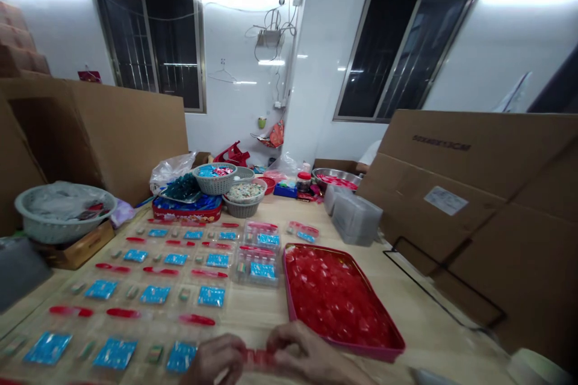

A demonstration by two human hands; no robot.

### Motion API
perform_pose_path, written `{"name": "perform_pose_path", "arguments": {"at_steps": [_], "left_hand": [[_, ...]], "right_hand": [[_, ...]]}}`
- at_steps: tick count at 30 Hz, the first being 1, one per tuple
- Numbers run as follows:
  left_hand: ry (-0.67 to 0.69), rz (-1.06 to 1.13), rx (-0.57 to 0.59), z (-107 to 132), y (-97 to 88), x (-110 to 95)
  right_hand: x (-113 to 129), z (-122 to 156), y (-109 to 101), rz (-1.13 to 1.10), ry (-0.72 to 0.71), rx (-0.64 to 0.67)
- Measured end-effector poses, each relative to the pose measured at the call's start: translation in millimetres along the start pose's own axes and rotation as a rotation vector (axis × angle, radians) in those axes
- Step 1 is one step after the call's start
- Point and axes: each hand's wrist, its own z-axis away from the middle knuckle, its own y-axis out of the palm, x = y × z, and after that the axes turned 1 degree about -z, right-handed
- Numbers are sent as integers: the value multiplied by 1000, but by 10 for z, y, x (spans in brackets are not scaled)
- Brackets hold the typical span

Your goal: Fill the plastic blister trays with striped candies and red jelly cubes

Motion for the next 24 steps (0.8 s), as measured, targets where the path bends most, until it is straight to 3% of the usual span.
{"name": "perform_pose_path", "arguments": {"at_steps": [2,5,8,10,14,17,20,24], "left_hand": [[-142,162,-125,-215,-87,45],[-405,457,-204,-570,-180,170],[-580,732,-330,-1025,-184,445],[-640,787,-398,-1392,-151,689],[-835,468,-364,-2120,-68,1176],[-895,318,-349,-2489,-5,1477],[-934,133,-346,-2659,62,1722],[-950,-83,-294,-2684,173,1942]], "right_hand": [[30,-102,-85,-208,-12,-77],[24,-294,-225,-516,-34,-191],[-37,-575,-416,-698,-3,-317],[-86,-820,-599,-702,43,-434],[-229,-1392,-1020,-475,161,-619],[-401,-1796,-1261,-352,257,-707],[-600,-2070,-1380,-211,349,-774],[-811,-2211,-1408,-22,457,-825]]}}
